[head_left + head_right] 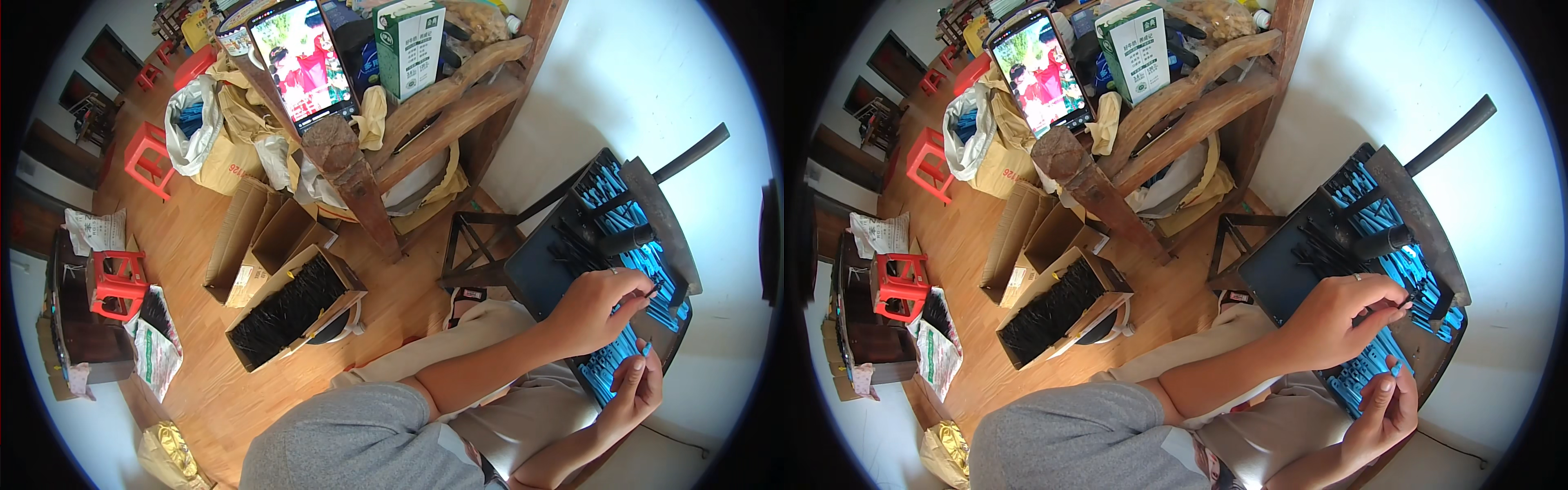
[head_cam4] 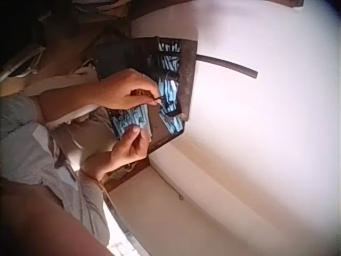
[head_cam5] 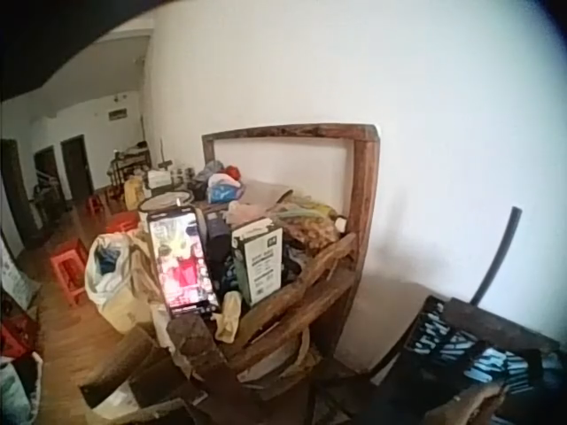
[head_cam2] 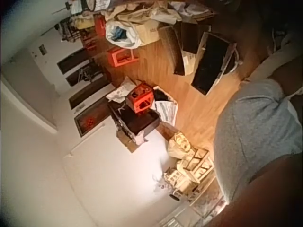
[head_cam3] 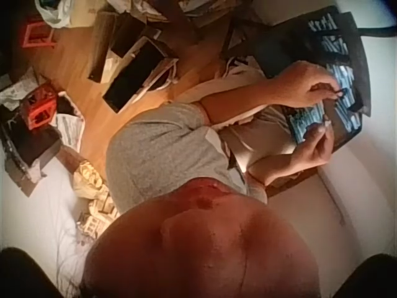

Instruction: Assembling small black components onto blue plastic strips at a workstation.

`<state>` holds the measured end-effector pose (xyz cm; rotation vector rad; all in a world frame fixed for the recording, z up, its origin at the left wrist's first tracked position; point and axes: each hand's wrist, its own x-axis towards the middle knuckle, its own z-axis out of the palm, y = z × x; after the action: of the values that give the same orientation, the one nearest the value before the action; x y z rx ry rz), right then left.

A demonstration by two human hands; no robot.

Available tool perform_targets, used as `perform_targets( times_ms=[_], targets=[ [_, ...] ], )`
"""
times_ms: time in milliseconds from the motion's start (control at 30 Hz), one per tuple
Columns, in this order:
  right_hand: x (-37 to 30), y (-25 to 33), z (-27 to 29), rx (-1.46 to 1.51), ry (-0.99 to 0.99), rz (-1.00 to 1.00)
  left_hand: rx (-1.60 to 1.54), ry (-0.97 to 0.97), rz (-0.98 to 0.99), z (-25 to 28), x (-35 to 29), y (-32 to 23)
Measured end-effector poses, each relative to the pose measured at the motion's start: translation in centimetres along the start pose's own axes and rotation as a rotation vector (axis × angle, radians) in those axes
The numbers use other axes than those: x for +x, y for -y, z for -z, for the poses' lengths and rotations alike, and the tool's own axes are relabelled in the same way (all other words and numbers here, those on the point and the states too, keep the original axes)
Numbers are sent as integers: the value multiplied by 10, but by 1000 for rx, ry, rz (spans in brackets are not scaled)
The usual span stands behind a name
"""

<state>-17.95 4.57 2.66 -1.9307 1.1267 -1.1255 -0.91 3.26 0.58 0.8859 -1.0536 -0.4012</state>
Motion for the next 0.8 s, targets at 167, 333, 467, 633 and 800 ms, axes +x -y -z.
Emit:
perform_targets(
  times_ms=[167,333,467,633,800],
  targets=[
    [0,0,-1,-24,-36,8,13,7,-2,1,0,-1],
    [0,2,-1,-20,-19,7,0,1,6,2,0,-2],
    [0,3,-1,-15,-24,-22,-10,-10,2,3,0,-1],
    [1,1,-2,-12,-19,41,-51,-10,30,3,0,-2],
    [0,2,-3,-26,-38,22,-30,-11,17,4,0,-2]
  ],
)
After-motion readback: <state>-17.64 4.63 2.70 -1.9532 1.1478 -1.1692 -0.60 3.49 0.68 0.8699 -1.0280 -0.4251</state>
